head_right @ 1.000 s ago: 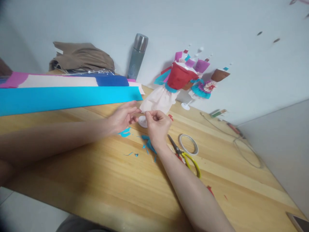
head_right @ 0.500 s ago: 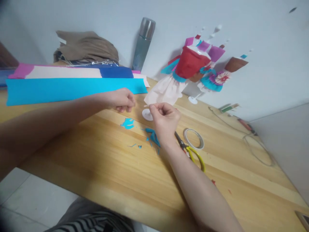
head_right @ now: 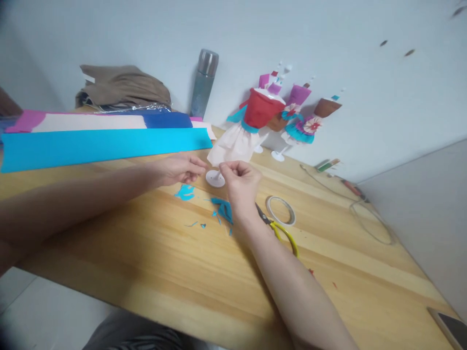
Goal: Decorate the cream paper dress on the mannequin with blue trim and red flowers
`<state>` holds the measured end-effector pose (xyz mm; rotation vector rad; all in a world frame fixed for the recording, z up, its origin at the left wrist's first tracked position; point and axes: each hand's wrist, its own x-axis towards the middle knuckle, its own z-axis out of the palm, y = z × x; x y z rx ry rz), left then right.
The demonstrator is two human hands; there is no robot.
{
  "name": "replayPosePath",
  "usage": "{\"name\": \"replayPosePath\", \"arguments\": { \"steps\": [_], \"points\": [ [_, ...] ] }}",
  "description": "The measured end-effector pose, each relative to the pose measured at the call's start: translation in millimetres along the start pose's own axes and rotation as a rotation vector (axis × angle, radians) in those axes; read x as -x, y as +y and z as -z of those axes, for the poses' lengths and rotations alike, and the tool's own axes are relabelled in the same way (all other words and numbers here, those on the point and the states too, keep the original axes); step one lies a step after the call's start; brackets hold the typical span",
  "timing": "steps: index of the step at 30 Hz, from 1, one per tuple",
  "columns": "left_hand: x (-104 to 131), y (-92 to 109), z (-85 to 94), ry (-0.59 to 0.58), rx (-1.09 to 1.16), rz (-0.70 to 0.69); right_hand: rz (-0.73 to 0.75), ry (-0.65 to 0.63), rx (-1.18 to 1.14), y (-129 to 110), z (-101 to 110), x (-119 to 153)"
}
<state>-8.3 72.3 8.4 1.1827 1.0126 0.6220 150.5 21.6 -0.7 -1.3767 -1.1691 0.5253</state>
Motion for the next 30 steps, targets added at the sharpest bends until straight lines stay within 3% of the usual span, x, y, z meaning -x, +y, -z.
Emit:
{"name": "replayPosePath", "arguments": {
  "steps": [4, 9, 30],
  "points": [
    [-8.1, -12.2, -7.8, -0.047, 0.34, 0.048, 0.067, -0.01, 0.089, 4.5, -3.8, -0.4],
    [-14.2, -21.6, -11.0, -0.106, 0.528, 0.064, 0.117, 0.007, 0.139, 9.8, -9.1, -1.8],
    [-15.9, -24.0, -10.7, -0.139, 0.579, -0.017, 0.199, 0.07, 0.257, 17.4, -12.5, -6.4]
  ]
}}
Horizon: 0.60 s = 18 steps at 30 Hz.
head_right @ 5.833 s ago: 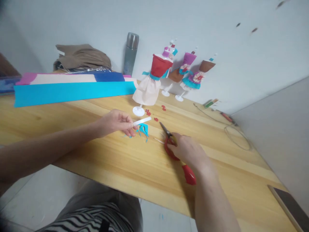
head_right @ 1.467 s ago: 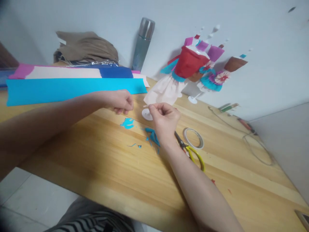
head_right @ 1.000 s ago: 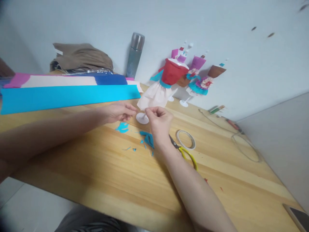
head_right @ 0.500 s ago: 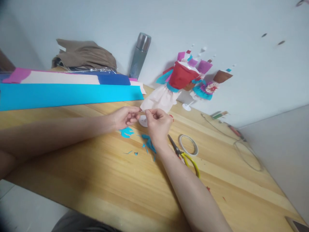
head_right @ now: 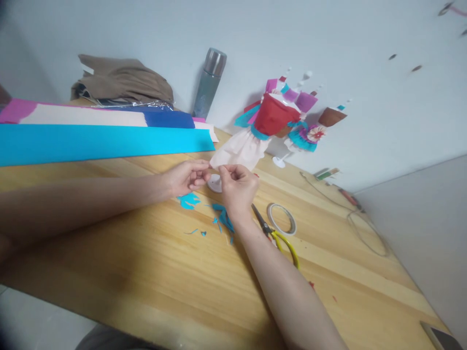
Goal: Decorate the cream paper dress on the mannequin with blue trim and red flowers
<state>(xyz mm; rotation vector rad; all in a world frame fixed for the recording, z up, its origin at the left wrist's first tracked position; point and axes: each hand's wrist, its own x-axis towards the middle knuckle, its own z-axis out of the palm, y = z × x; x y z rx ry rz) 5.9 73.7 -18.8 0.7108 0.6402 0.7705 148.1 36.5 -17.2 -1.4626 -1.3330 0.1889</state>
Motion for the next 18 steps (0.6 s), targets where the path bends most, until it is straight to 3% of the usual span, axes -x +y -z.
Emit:
{"name": "replayPosePath", "arguments": {
  "steps": [18],
  "points": [
    [1.3, -0.8, -3.1, -0.017, 0.022, -0.005, 0.01, -0.024, 0.018, 1.6, -1.8, 3.1]
  ]
}}
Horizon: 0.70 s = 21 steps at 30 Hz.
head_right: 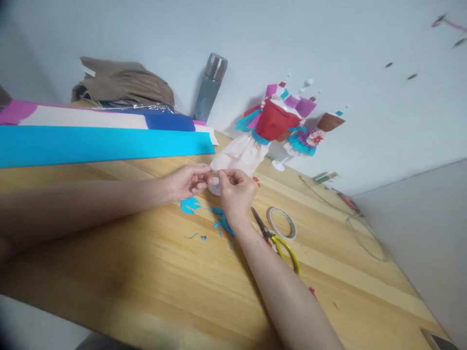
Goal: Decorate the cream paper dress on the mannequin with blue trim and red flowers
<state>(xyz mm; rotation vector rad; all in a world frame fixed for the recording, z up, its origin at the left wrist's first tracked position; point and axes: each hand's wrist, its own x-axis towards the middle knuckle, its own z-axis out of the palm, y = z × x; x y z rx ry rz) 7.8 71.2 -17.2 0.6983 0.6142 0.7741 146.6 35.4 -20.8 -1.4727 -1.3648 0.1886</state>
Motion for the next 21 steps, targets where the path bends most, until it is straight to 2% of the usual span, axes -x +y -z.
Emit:
{"name": "replayPosePath", "arguments": {
  "steps": [12, 21],
  "points": [
    [-1.2, -1.7, -0.9, 0.002, -0.032, -0.022, -0.023, 0.006, -0.052, -3.1, 1.0, 1.4],
    [-2.2, -3.8, -0.1, -0.01, -0.028, -0.025, 0.029, 0.001, 0.036, -1.2, 0.9, 1.8]
  ]
}}
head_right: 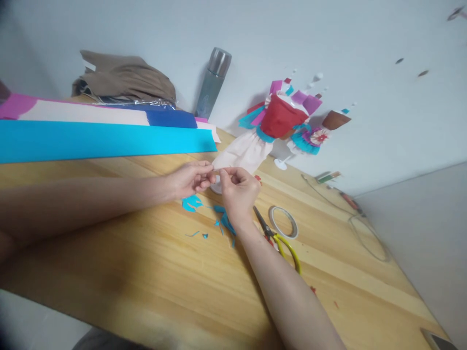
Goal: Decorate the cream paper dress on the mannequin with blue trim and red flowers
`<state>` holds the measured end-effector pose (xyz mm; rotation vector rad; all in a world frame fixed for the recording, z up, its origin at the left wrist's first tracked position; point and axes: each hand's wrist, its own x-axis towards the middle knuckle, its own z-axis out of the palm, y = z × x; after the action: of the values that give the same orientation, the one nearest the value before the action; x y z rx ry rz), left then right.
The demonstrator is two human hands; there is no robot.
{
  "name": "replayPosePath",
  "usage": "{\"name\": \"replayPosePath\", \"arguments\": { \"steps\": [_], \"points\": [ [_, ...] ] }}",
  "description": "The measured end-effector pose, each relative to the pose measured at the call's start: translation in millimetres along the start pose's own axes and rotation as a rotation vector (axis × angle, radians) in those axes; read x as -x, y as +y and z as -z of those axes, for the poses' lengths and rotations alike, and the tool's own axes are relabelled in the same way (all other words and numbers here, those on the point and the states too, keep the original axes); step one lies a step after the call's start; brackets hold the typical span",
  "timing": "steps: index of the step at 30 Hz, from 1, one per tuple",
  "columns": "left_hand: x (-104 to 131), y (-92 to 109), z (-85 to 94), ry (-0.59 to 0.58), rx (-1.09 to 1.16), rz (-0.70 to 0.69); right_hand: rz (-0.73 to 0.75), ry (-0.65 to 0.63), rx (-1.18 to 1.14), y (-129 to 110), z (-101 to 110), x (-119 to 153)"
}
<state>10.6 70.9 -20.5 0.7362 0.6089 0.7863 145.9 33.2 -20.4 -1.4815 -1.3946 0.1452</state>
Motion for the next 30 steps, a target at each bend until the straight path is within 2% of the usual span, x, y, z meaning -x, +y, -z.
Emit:
{"name": "replayPosePath", "arguments": {
  "steps": [12, 19, 30],
  "points": [
    [1.3, 1.9, -0.2, -0.017, 0.04, 0.07, -0.005, 0.007, 0.014, -0.2, -0.8, -0.8],
    [1.1, -2.3, 0.1, -0.034, 0.003, -0.016, 0.0, 0.009, 0.013, 0.9, -1.2, -1.0],
    [2.9, 1.2, -3.0, 0.022, -0.029, 0.008, -0.048, 0.015, -0.075, 0.9, -1.9, -0.8]
  ]
}}
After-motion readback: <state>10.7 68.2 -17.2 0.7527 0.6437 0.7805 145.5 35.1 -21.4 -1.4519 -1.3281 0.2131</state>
